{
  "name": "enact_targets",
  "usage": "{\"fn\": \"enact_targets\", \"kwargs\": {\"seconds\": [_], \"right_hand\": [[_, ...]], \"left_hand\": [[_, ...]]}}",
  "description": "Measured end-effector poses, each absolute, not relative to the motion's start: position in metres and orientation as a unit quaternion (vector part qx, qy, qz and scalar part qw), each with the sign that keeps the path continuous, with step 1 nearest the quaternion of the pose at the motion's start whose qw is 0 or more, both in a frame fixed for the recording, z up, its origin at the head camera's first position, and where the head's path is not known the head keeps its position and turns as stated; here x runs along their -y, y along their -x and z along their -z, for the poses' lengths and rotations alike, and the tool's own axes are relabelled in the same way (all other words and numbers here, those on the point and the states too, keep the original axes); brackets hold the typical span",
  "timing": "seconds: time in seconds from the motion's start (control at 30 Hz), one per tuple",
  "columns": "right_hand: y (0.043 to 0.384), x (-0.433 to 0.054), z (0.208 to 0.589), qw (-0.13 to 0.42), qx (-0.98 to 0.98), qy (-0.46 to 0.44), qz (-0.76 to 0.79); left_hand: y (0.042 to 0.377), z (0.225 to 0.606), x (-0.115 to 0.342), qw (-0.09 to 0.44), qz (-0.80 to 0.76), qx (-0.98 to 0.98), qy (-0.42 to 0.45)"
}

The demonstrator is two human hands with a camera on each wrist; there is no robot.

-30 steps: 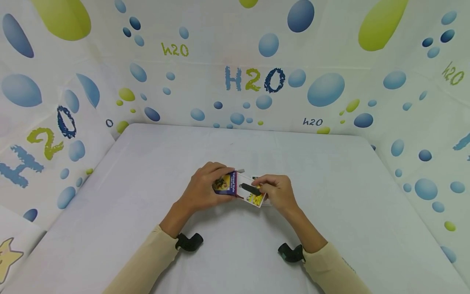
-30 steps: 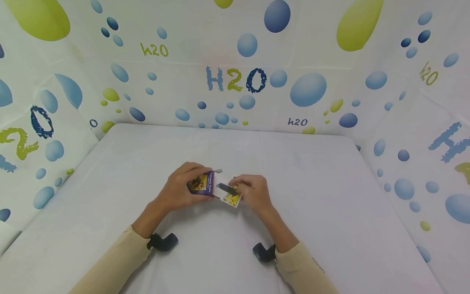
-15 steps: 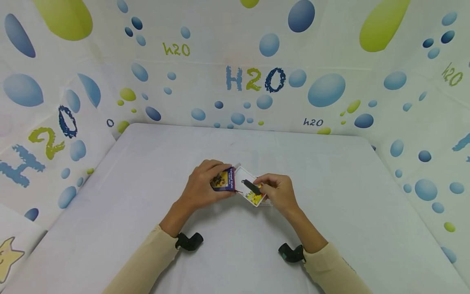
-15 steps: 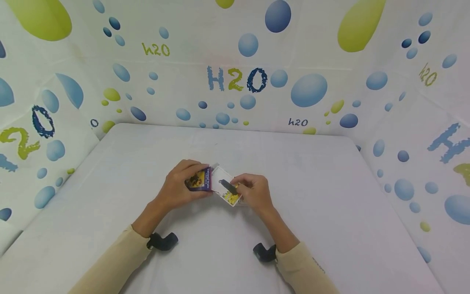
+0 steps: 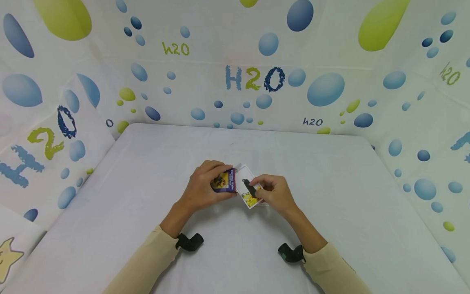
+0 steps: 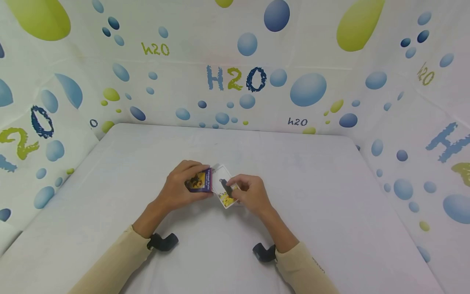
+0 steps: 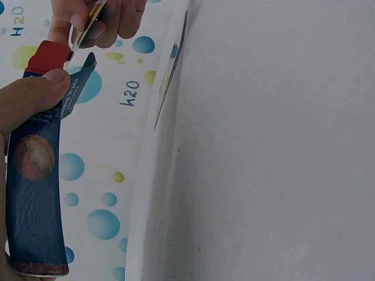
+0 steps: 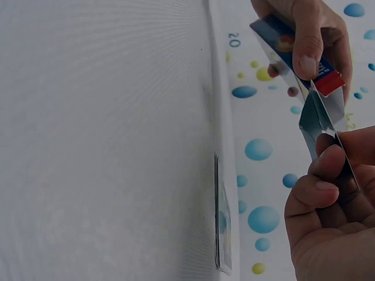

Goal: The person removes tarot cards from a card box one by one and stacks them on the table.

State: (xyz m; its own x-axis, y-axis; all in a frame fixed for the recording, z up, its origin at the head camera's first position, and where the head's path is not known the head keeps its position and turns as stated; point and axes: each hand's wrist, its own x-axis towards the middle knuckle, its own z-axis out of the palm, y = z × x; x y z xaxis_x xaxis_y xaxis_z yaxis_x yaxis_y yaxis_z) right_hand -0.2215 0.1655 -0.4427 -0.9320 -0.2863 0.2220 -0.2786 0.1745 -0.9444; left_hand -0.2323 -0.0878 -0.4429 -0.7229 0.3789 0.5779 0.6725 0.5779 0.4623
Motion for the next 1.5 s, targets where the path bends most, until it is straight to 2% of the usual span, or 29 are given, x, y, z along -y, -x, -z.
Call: {"fn": "enact_targets", "kwargs": {"seconds": [0.4,1.5], "right_hand": [[0.2205,-0.1642,0.4397,0.025,-0.758,0.185,0.624],[0.2226,-0.1677,0.4413,-0.034,-0.749,0.15,0.644]], "left_hand": [[0.2315,0.4438,0.084,0.225,0.342,0.858,0.31],[0.2334,0.4407,0.0862,0.245,0.344,0.856,0.298]]}}
